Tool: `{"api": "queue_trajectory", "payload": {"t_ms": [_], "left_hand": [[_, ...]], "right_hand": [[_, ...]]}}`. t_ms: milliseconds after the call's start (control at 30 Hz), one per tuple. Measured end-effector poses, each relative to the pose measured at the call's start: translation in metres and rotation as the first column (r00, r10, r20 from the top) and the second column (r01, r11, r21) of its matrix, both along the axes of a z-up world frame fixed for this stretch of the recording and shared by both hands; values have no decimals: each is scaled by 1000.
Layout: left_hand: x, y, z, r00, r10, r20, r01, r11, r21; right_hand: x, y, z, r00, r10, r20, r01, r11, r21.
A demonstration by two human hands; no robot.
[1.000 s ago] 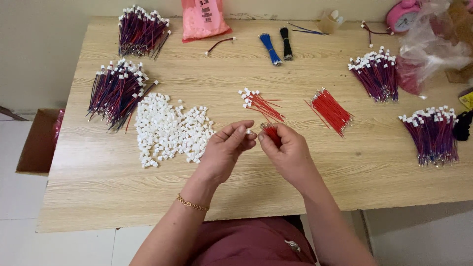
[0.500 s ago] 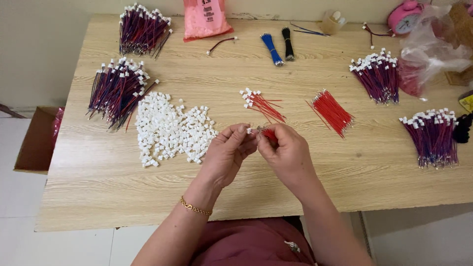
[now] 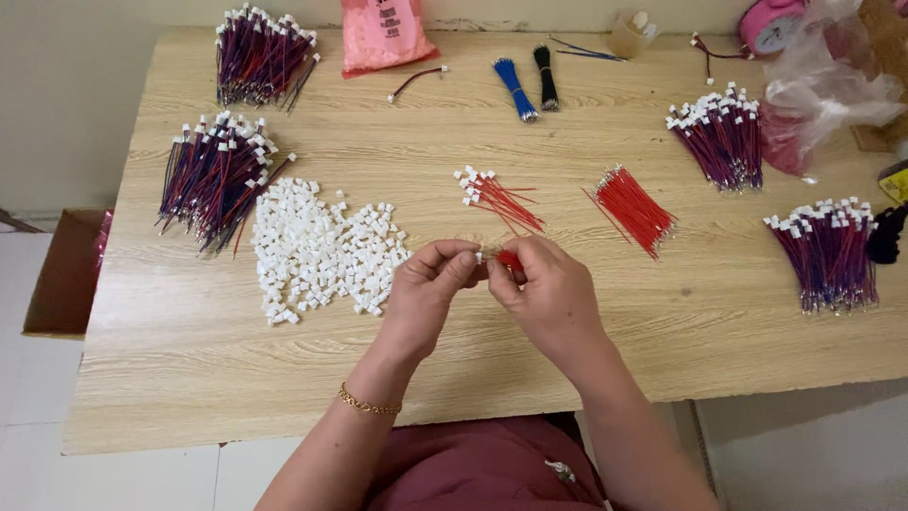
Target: Assembling small white connectors onto red electrical wires at a workbench
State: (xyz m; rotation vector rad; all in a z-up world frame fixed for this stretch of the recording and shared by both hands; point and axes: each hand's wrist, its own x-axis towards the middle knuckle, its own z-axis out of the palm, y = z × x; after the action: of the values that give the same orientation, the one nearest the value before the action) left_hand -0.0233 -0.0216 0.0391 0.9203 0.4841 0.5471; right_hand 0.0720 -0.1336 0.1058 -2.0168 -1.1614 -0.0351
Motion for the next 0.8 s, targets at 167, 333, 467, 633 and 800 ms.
{"api": "queue_trajectory", "payload": {"t_ms": [167, 333, 467, 633, 800], "left_hand": [[4, -3, -1, 999, 23, -38, -20, 998, 66], [11, 0, -8, 997, 37, -66, -30, 994, 105], [24, 19, -20, 983, 77, -165, -33, 966, 256], [36, 53, -58, 816, 442, -373, 212, 371, 904], [9, 82, -62, 709, 691, -142, 227, -33, 973]], "right_hand": [[1, 4, -7, 999, 6, 42, -7, 1000, 20], [10, 7, -13, 997, 46, -67, -51, 997, -64], [29, 8, -41, 996, 31, -79, -34, 999, -27], [36, -4, -24, 970, -154, -189, 172, 982, 81], [46, -5, -41, 966, -97, -241, 137, 979, 153]]}}
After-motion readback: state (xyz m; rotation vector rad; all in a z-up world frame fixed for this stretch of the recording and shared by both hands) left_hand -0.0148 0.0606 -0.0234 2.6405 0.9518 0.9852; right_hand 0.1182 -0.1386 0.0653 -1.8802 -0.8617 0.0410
